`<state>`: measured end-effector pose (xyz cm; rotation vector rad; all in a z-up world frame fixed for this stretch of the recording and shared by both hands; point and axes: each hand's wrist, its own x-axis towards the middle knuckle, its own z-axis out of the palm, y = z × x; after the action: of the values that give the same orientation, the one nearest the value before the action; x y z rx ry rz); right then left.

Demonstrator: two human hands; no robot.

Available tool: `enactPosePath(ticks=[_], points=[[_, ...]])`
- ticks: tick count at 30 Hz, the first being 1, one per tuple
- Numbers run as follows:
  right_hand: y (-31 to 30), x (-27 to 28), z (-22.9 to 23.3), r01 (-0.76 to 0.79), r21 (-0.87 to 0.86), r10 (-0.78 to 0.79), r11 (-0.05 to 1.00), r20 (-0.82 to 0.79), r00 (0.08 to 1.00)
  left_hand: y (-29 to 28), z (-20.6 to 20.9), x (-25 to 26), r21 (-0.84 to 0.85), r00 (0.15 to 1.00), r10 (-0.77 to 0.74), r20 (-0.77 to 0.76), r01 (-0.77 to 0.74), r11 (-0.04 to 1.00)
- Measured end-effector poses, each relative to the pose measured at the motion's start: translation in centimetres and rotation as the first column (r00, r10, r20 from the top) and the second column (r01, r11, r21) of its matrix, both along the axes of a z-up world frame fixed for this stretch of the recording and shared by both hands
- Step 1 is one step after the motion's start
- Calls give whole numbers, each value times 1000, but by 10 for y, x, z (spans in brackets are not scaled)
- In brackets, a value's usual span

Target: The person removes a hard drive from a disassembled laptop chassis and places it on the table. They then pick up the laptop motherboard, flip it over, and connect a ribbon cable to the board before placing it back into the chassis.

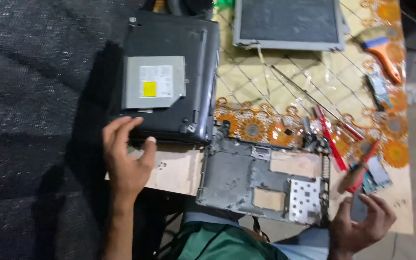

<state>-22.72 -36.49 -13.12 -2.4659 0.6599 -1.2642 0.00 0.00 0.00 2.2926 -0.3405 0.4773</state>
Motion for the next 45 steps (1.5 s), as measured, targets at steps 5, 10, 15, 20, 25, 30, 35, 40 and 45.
enactPosePath(ticks=[5, 10, 15, 20, 25, 30, 35, 40, 45], points=[[56, -35, 2, 34, 130, -41, 991, 46, 998, -4, -4, 6, 84, 998, 40, 42, -44, 995], [95, -70, -20, 10, 382, 5, 924, -39, 999, -7, -5, 24, 220, 998, 56, -16, -51, 974], [109, -77, -42, -205, 520, 230, 829, 18, 973, -13, -14, 38, 395, 989, 94, -115, -42, 918], [99, -77, -52, -203, 545, 245, 814, -5, 970, -1, -18, 53, 393, 995, 99, 26, -101, 914], [94, -82, -63, -251, 521, 298, 816, -6, 955, 13, -25, 65, 299, 993, 38, 108, -69, 952], [95, -78, -51, -277, 500, 323, 821, -5, 946, 16, -22, 66, 132, 998, -32, 58, 24, 991], [96, -79, -55, -295, 476, 343, 829, -15, 939, 11, -13, 64, 217, 996, -75, 52, 62, 974], [96, -75, -55, -306, 476, 363, 824, -29, 931, -2, -3, 78, 365, 985, -22, -171, 84, 927], [100, -72, -48, -307, 511, 361, 803, -8, 932, -27, 6, 88, 478, 954, -24, -299, 172, 862]])
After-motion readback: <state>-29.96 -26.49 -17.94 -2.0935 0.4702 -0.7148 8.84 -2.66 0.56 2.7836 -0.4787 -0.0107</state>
